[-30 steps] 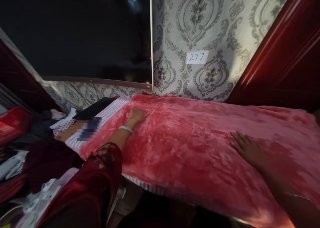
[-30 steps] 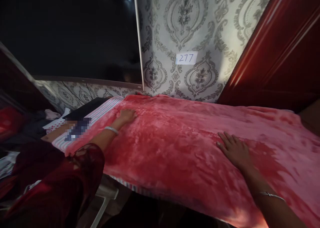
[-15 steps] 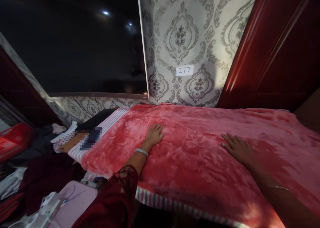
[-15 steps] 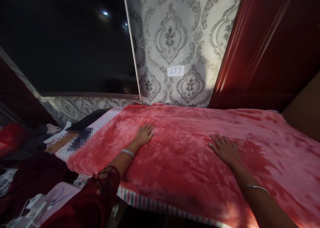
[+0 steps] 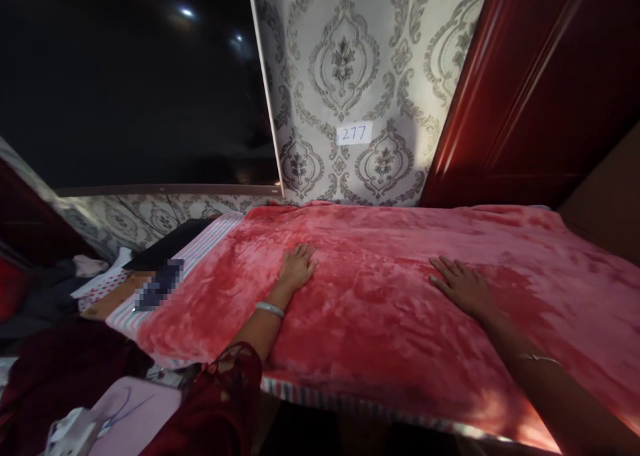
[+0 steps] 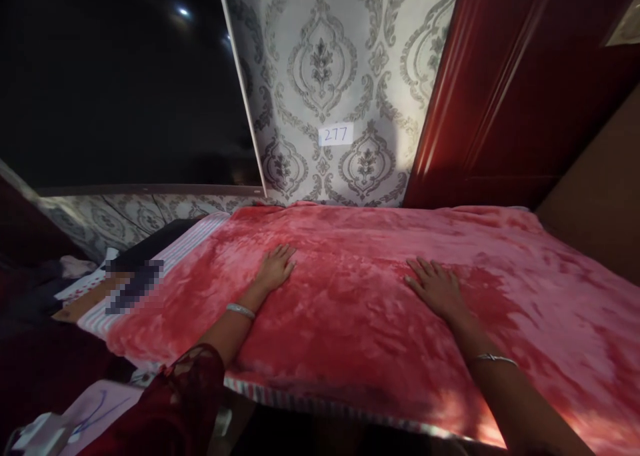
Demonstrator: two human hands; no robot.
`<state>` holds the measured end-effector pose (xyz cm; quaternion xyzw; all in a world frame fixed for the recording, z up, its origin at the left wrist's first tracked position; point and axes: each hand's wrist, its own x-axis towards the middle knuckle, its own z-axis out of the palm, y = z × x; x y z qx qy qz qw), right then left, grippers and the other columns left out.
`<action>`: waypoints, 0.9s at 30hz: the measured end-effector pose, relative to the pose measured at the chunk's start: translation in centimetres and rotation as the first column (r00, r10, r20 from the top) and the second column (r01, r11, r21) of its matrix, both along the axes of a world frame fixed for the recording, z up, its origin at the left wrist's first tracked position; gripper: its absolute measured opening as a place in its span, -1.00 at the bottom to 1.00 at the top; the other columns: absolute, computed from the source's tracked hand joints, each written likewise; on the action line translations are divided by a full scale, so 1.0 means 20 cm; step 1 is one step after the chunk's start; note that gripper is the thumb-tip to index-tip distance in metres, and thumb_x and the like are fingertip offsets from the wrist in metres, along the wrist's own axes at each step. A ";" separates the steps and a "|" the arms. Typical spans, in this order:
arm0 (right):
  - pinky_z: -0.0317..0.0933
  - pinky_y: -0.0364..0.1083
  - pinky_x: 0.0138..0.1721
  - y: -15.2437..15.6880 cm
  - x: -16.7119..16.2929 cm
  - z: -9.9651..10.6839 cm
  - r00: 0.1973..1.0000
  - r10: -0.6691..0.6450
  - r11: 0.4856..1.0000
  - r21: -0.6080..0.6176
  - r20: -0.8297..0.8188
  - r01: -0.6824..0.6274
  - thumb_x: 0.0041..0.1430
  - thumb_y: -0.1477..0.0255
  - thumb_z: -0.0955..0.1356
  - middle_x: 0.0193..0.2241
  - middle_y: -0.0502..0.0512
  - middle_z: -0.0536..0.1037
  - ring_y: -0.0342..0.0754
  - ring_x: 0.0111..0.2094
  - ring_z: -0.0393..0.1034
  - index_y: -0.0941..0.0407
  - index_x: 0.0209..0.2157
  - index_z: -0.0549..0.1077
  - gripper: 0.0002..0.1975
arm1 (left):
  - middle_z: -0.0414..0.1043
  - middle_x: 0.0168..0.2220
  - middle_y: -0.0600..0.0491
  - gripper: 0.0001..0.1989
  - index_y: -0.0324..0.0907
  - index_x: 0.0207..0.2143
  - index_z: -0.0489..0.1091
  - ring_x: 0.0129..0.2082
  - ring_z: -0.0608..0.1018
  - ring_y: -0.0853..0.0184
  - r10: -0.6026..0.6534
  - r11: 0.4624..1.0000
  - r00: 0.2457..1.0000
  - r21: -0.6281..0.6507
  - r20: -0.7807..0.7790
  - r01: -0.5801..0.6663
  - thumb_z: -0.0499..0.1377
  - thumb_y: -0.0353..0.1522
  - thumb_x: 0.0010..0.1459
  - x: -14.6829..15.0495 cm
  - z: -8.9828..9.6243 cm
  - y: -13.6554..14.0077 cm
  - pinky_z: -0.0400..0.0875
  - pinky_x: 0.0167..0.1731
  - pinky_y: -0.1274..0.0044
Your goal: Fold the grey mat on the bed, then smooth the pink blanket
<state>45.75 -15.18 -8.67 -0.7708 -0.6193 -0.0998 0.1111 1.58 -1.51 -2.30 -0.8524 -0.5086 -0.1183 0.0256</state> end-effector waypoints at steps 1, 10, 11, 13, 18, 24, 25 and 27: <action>0.11 0.43 0.27 -0.01 0.00 0.01 1.000 0.000 1.000 -0.006 -0.001 0.000 0.35 0.03 0.05 0.38 0.11 0.28 0.30 0.36 0.15 -0.08 0.36 0.28 -0.33 | 0.18 0.42 -0.10 -0.48 -0.12 0.35 0.28 0.43 0.19 0.10 0.000 1.000 1.000 0.003 0.016 0.000 -0.06 -0.22 0.42 0.00 0.00 0.01 0.05 0.38 0.13; 0.07 0.43 0.28 -0.01 0.03 0.08 0.997 -0.053 0.994 -0.098 -0.058 0.047 0.35 0.05 0.14 0.39 0.12 0.26 0.32 0.37 0.13 -0.08 0.36 0.29 -0.37 | 0.28 0.36 -0.09 -0.52 -0.13 0.28 0.36 0.40 0.26 0.14 -0.026 1.000 0.991 0.003 0.129 0.025 -0.04 -0.27 0.40 -0.01 -0.03 0.05 0.08 0.37 0.22; 0.13 0.42 0.26 0.01 0.01 0.11 0.995 -0.067 0.991 -0.120 -0.075 0.057 0.34 0.07 0.17 0.35 0.17 0.32 0.34 0.33 0.19 -0.04 0.33 0.34 -0.38 | 0.28 0.36 -0.08 -0.52 -0.13 0.28 0.37 0.40 0.26 0.14 -0.025 1.000 0.991 0.002 0.132 0.025 -0.04 -0.27 0.40 -0.01 -0.03 0.05 0.08 0.37 0.22; 0.24 0.34 0.20 0.07 -0.06 0.18 0.989 -0.048 0.992 -0.126 -0.138 0.031 0.32 0.15 0.20 0.26 0.27 0.44 0.33 0.24 0.33 0.06 0.25 0.45 -0.43 | 0.29 0.36 -0.09 -0.53 -0.13 0.27 0.38 0.39 0.26 0.12 -0.025 1.000 0.991 -0.002 0.133 0.025 -0.03 -0.28 0.40 -0.01 -0.03 0.05 0.09 0.36 0.20; 0.25 0.18 0.24 0.28 -0.42 0.30 0.896 0.343 0.938 0.147 -0.282 -0.312 0.27 0.29 0.28 0.17 0.20 0.53 0.19 0.18 0.41 0.11 0.16 0.52 -0.52 | 0.32 0.34 -0.08 -0.54 -0.12 0.26 0.39 0.38 0.28 0.11 -0.033 0.999 0.987 0.012 0.160 0.032 -0.01 -0.30 0.40 0.00 -0.02 0.05 0.13 0.35 0.19; 0.32 0.17 0.14 0.37 -0.66 0.19 0.852 0.373 0.922 0.248 -0.366 -0.297 0.24 0.34 0.31 0.01 0.19 0.62 0.15 0.05 0.47 0.07 0.02 0.59 -0.64 | 0.39 0.29 -0.09 -0.58 -0.16 0.20 0.45 0.35 0.34 0.15 -0.030 1.000 0.978 -0.003 0.205 0.031 0.02 -0.33 0.39 -0.01 -0.03 0.06 0.17 0.33 0.25; 0.33 0.17 0.13 0.36 -0.67 0.15 0.854 0.360 0.925 0.265 -0.375 -0.274 0.26 0.34 0.30 -0.01 0.20 0.63 0.14 0.03 0.47 0.07 0.00 0.60 -0.65 | 0.39 0.29 -0.09 -0.59 -0.16 0.20 0.46 0.35 0.34 0.15 -0.025 1.000 0.976 -0.007 0.215 0.027 0.03 -0.34 0.38 -0.01 -0.03 0.06 0.18 0.33 0.26; 0.33 0.18 0.11 0.34 -0.67 0.10 0.853 0.357 0.920 0.302 -0.381 -0.250 0.29 0.33 0.28 -0.02 0.21 0.62 0.14 0.01 0.47 0.07 -0.02 0.60 -0.66 | 0.40 0.29 -0.07 -0.59 -0.15 0.19 0.46 0.34 0.34 0.16 -0.014 1.000 0.973 -0.014 0.232 0.018 0.05 -0.34 0.37 -0.02 -0.03 0.07 0.18 0.33 0.26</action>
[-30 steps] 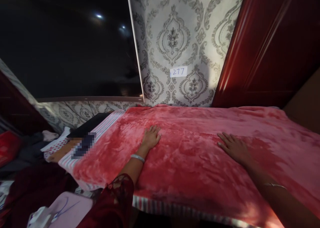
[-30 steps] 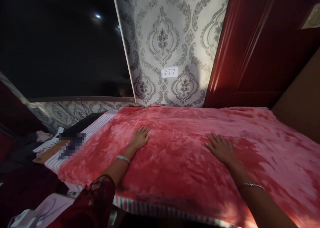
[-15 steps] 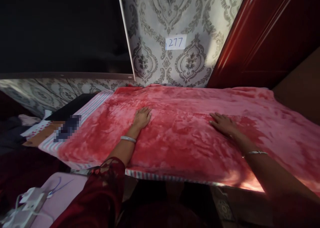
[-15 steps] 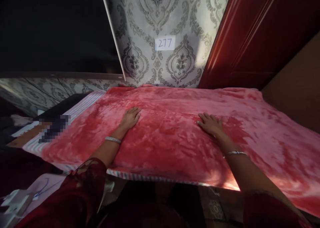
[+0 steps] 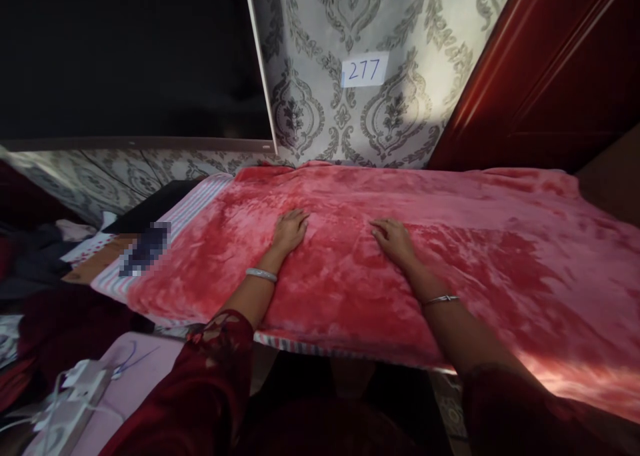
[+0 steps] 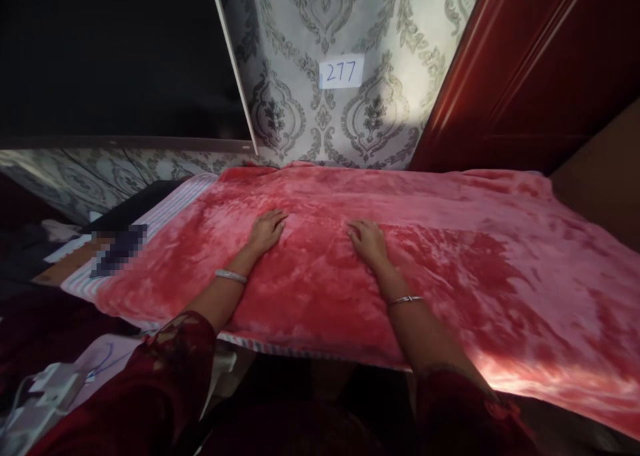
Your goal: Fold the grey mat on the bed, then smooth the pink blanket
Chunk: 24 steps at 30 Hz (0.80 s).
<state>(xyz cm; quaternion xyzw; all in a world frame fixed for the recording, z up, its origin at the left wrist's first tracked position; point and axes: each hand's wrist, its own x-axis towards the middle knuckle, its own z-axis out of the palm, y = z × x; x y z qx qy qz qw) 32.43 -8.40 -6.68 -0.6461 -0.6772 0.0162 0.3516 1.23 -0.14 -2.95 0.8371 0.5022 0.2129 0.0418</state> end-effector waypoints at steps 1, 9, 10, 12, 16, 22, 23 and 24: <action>0.33 0.18 0.10 -0.01 0.00 -0.02 1.000 0.000 1.000 0.013 -0.007 0.000 0.29 0.33 0.28 -0.03 0.21 0.62 0.14 0.01 0.47 0.07 -0.03 0.61 -0.66 | 0.40 0.29 -0.06 -0.60 -0.14 0.19 0.46 0.34 0.35 0.16 -0.002 1.000 1.000 -0.010 0.004 0.002 0.06 -0.34 0.37 0.00 0.01 0.01 0.19 0.33 0.27; 0.33 0.16 0.09 0.00 0.01 -0.03 0.997 0.006 0.999 0.041 -0.072 -0.003 0.28 0.32 0.30 -0.06 0.17 0.64 0.11 -0.02 0.49 0.04 -0.07 0.61 -0.70 | 0.60 0.02 -0.04 -0.72 -0.15 -0.02 0.58 0.08 0.53 0.18 -0.081 0.995 0.997 -0.063 -0.002 0.081 0.14 -0.40 0.29 0.05 0.15 0.22 0.33 0.21 0.31; 0.33 0.16 0.09 0.00 0.01 -0.03 0.997 0.010 0.999 0.044 -0.079 -0.006 0.27 0.32 0.30 -0.06 0.16 0.64 0.11 -0.02 0.49 0.04 -0.08 0.61 -0.70 | 0.62 -0.02 -0.02 -0.74 -0.14 -0.06 0.59 0.05 0.55 0.21 -0.100 0.993 0.995 -0.062 -0.002 0.099 0.15 -0.42 0.28 0.06 0.15 0.24 0.33 0.21 0.34; 0.33 0.17 0.09 0.00 0.01 -0.03 0.995 0.017 0.999 0.047 -0.093 -0.013 0.26 0.32 0.30 -0.07 0.16 0.64 0.12 -0.02 0.49 0.03 -0.08 0.62 -0.70 | 0.63 -0.09 0.00 -0.79 -0.14 -0.13 0.60 -0.01 0.56 0.24 -0.125 0.990 0.992 -0.064 -0.004 0.124 0.18 -0.43 0.26 0.08 0.13 0.25 0.34 0.19 0.36; 0.33 0.17 0.09 0.00 0.01 -0.04 0.993 0.023 0.998 0.055 -0.120 -0.016 0.25 0.32 0.29 -0.07 0.18 0.64 0.12 -0.03 0.50 0.03 -0.08 0.63 -0.68 | 0.59 -0.11 -0.05 -0.85 -0.17 -0.20 0.58 -0.03 0.53 0.20 -0.115 0.992 0.993 -0.044 -0.006 0.114 0.20 -0.41 0.24 0.09 0.06 0.26 0.34 0.16 0.32; 0.33 0.18 0.09 0.00 0.01 -0.04 0.991 0.013 0.999 0.045 -0.135 -0.007 0.22 0.32 0.31 -0.06 0.20 0.64 0.13 -0.01 0.49 0.05 -0.08 0.63 -0.68 | 0.55 -0.19 -0.09 -0.82 -0.16 -0.35 0.53 -0.05 0.49 0.12 -0.097 0.995 0.995 -0.012 0.011 0.097 0.13 -0.48 0.23 0.11 0.06 0.26 0.36 0.04 0.28; 0.33 0.17 0.09 0.00 0.01 -0.04 0.990 0.013 0.999 0.045 -0.144 -0.007 0.21 0.33 0.31 -0.06 0.19 0.64 0.13 -0.01 0.49 0.04 -0.08 0.63 -0.68 | 0.54 -0.19 -0.10 -0.81 -0.15 -0.36 0.52 -0.05 0.49 0.11 -0.096 0.995 0.995 -0.007 0.018 0.096 0.12 -0.48 0.23 0.11 0.07 0.26 0.36 0.03 0.27; 0.34 0.16 0.07 0.00 0.01 -0.03 0.988 0.013 0.999 0.043 -0.153 -0.007 0.21 0.34 0.32 -0.07 0.18 0.65 0.13 -0.03 0.50 0.04 -0.09 0.63 -0.69 | 0.54 -0.19 -0.11 -0.81 -0.15 -0.35 0.51 -0.05 0.48 0.10 -0.093 0.996 0.995 -0.001 0.026 0.094 0.12 -0.49 0.23 0.11 0.07 0.25 0.35 0.03 0.26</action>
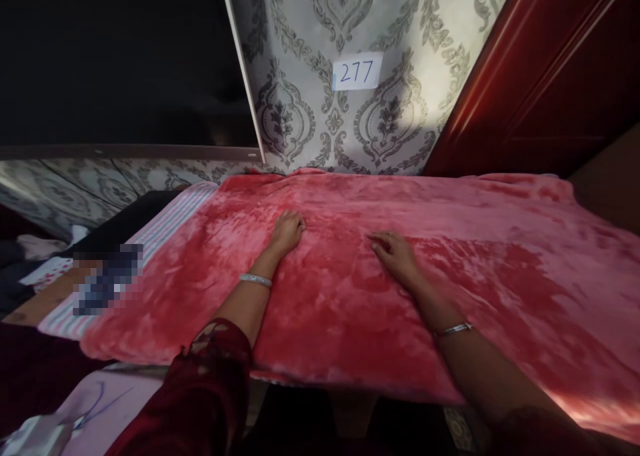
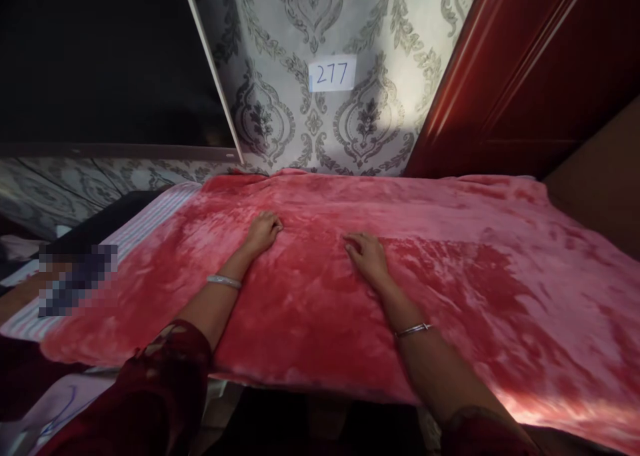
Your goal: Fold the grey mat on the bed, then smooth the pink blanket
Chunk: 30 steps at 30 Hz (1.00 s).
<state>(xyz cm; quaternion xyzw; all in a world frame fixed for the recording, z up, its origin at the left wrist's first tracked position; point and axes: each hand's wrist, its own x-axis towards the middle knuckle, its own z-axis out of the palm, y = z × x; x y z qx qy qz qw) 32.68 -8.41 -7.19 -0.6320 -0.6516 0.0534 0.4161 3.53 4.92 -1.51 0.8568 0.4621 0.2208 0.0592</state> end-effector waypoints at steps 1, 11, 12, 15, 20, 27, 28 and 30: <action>0.36 0.16 0.06 0.01 0.00 0.02 1.000 -0.001 1.000 -0.001 -0.008 0.001 0.21 0.34 0.32 -0.09 0.17 0.65 0.12 -0.04 0.51 0.03 -0.10 0.63 -0.69 | 0.54 -0.18 -0.11 -0.82 -0.15 -0.34 0.51 -0.05 0.48 0.09 0.004 1.000 1.000 0.006 0.010 -0.004 0.11 -0.49 0.23 0.00 0.01 0.00 0.35 0.02 0.25; 0.32 0.15 0.07 0.24 -0.16 0.15 0.978 0.147 0.988 0.017 0.149 -0.151 0.20 0.35 0.40 -0.04 0.21 0.62 0.14 -0.01 0.47 0.05 -0.04 0.60 -0.70 | 0.53 -0.21 -0.12 -0.81 -0.16 -0.31 0.43 -0.08 0.48 0.09 0.007 0.991 0.999 0.130 0.052 -0.014 0.04 -0.50 0.28 0.02 0.07 -0.02 0.31 -0.04 0.28; 0.32 0.14 0.06 0.25 -0.19 0.14 0.975 0.145 0.988 0.020 0.166 -0.150 0.20 0.36 0.40 -0.04 0.22 0.61 0.14 -0.02 0.46 0.06 -0.04 0.60 -0.71 | 0.53 -0.21 -0.12 -0.81 -0.16 -0.30 0.43 -0.08 0.48 0.09 0.010 0.989 0.999 0.147 0.046 -0.016 0.04 -0.50 0.28 0.02 0.08 -0.02 0.32 -0.06 0.28; 0.30 0.11 -0.02 0.24 -0.25 0.09 0.973 0.110 0.993 0.029 0.205 -0.118 0.23 0.43 0.37 -0.14 0.23 0.59 0.12 -0.09 0.43 0.08 -0.13 0.59 -0.80 | 0.52 -0.22 -0.13 -0.82 -0.17 -0.30 0.42 -0.11 0.48 0.08 0.006 0.980 1.000 0.198 0.029 -0.012 0.04 -0.48 0.30 0.01 0.07 -0.01 0.33 -0.09 0.28; 0.26 0.03 -0.12 0.22 -0.25 0.09 0.982 0.077 0.992 0.085 0.170 -0.092 0.25 0.53 0.28 -0.31 0.19 0.54 0.08 -0.21 0.39 0.09 -0.34 0.48 -0.84 | 0.49 -0.28 -0.09 -0.81 -0.16 -0.33 0.39 -0.18 0.47 0.13 -0.043 0.957 0.998 0.289 0.035 0.031 0.03 -0.50 0.31 -0.01 0.05 0.01 0.35 -0.14 0.33; 0.24 0.01 -0.15 0.21 -0.23 0.11 0.993 0.034 0.994 0.095 0.114 -0.045 0.32 0.45 0.21 -0.30 0.19 0.55 0.08 -0.22 0.40 0.06 -0.31 0.45 -0.80 | 0.47 -0.31 -0.04 -0.81 -0.14 -0.34 0.37 -0.24 0.47 0.19 -0.082 0.941 0.996 0.330 0.022 0.071 0.04 -0.51 0.30 -0.01 0.01 0.01 0.36 -0.18 0.37; 0.25 0.02 -0.14 0.21 -0.23 0.10 0.992 0.054 0.994 0.089 0.113 -0.064 0.32 0.44 0.20 -0.29 0.19 0.55 0.08 -0.22 0.40 0.06 -0.29 0.46 -0.79 | 0.47 -0.32 -0.04 -0.81 -0.14 -0.34 0.37 -0.24 0.47 0.19 -0.083 0.941 0.996 0.332 0.015 0.074 0.05 -0.52 0.30 -0.01 0.01 0.01 0.36 -0.19 0.37; 0.26 0.03 -0.12 0.21 -0.23 0.10 0.987 0.099 0.989 0.101 0.125 -0.112 0.33 0.40 0.22 -0.26 0.20 0.57 0.09 -0.19 0.42 0.06 -0.24 0.49 -0.79 | 0.47 -0.32 -0.05 -0.82 -0.15 -0.34 0.38 -0.24 0.47 0.18 -0.076 0.938 0.997 0.339 0.001 0.071 0.05 -0.51 0.30 -0.01 0.02 0.01 0.36 -0.19 0.36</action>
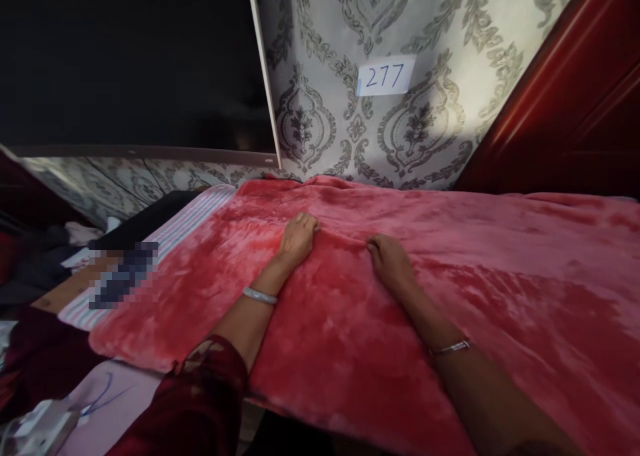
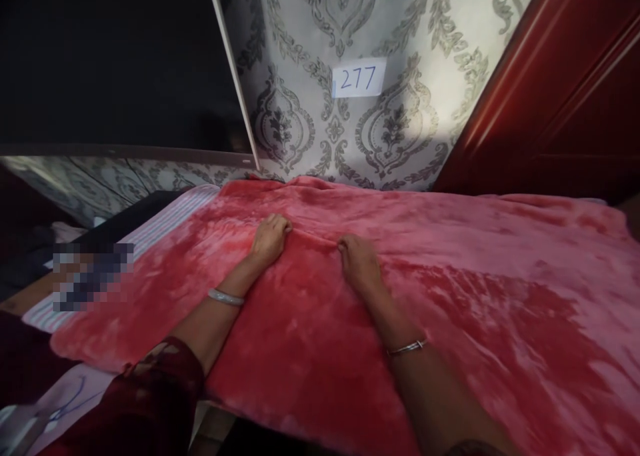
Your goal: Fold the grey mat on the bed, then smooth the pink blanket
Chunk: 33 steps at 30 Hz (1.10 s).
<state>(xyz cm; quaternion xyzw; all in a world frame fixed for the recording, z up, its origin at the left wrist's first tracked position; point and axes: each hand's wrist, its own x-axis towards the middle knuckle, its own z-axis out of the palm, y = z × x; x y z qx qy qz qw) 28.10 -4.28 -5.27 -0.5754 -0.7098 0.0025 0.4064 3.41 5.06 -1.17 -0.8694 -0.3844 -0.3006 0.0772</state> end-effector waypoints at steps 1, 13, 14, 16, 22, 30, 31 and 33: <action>0.27 0.04 -0.11 0.00 0.00 0.00 1.000 0.021 1.000 0.010 0.015 -0.021 0.33 0.38 0.24 -0.25 0.20 0.58 0.09 -0.18 0.42 0.06 -0.22 0.51 -0.79 | 0.47 -0.32 -0.05 -0.82 -0.15 -0.34 0.38 -0.24 0.47 0.18 0.006 1.000 1.000 0.005 -0.004 -0.006 0.06 -0.51 0.31 0.00 0.00 0.00 0.36 -0.19 0.36; 0.25 0.03 -0.24 -0.02 0.04 -0.04 0.998 0.036 0.997 0.062 0.044 -0.039 0.34 0.22 0.24 -0.41 0.17 0.51 0.08 -0.32 0.36 0.06 -0.42 0.48 -0.66 | 0.48 -0.27 -0.07 -0.80 -0.18 -0.27 0.45 -0.17 0.48 0.18 0.016 0.995 0.996 -0.100 -0.082 -0.024 0.04 -0.46 0.35 0.01 0.00 -0.06 0.37 -0.12 0.37; 0.25 0.03 -0.24 -0.02 0.04 -0.04 0.998 0.042 0.998 0.054 0.039 -0.044 0.34 0.20 0.23 -0.41 0.17 0.51 0.08 -0.32 0.37 0.06 -0.42 0.49 -0.65 | 0.49 -0.26 -0.08 -0.79 -0.18 -0.26 0.45 -0.17 0.48 0.18 0.014 0.993 0.997 -0.115 -0.081 -0.023 0.03 -0.45 0.36 0.01 0.00 -0.06 0.37 -0.10 0.37; 0.26 0.04 -0.24 -0.02 0.05 -0.05 0.998 0.052 0.998 0.033 0.036 -0.053 0.34 0.17 0.24 -0.42 0.17 0.53 0.09 -0.32 0.38 0.04 -0.42 0.49 -0.64 | 0.49 -0.24 -0.10 -0.77 -0.18 -0.25 0.46 -0.15 0.48 0.18 0.005 0.989 0.998 -0.147 -0.070 -0.015 0.01 -0.44 0.38 0.00 0.00 -0.06 0.37 -0.08 0.36; 0.27 0.06 -0.24 -0.01 0.06 -0.06 0.999 0.047 0.998 0.032 0.008 -0.047 0.33 0.07 0.22 -0.43 0.17 0.54 0.10 -0.33 0.40 0.04 -0.42 0.50 -0.58 | 0.53 -0.18 -0.12 -0.77 -0.18 -0.21 0.49 -0.08 0.50 0.17 0.008 0.969 1.000 -0.245 -0.026 -0.014 0.02 -0.41 0.38 -0.05 0.00 -0.08 0.37 0.01 0.34; 0.26 0.05 -0.30 0.01 0.07 -0.08 0.998 0.063 0.998 0.005 -0.002 -0.063 0.32 -0.03 0.19 -0.45 0.18 0.54 0.09 -0.37 0.40 0.05 -0.44 0.50 -0.48 | 0.57 -0.09 -0.12 -0.74 -0.19 -0.20 0.55 -0.05 0.56 0.20 0.373 0.864 0.928 -0.364 0.002 -0.347 0.04 -0.50 0.28 -0.34 0.12 0.01 0.38 0.04 0.40; 0.27 0.05 -0.30 0.01 0.07 -0.08 0.998 0.066 0.998 0.006 -0.006 -0.066 0.31 -0.03 0.20 -0.45 0.18 0.55 0.09 -0.37 0.41 0.05 -0.44 0.50 -0.48 | 0.57 -0.09 -0.14 -0.76 -0.20 -0.22 0.55 -0.05 0.57 0.17 0.422 0.841 0.907 -0.372 -0.003 -0.392 0.07 -0.50 0.24 -0.42 0.15 0.03 0.39 0.02 0.39; 0.27 0.05 -0.31 0.01 0.07 -0.08 0.997 0.075 0.997 0.003 -0.011 -0.075 0.31 -0.02 0.21 -0.45 0.17 0.55 0.08 -0.38 0.42 0.04 -0.46 0.49 -0.50 | 0.56 -0.09 -0.19 -0.81 -0.21 -0.26 0.56 -0.02 0.56 0.10 0.535 0.776 0.845 -0.391 -0.005 -0.494 0.14 -0.49 0.17 -0.59 0.19 0.06 0.39 0.02 0.35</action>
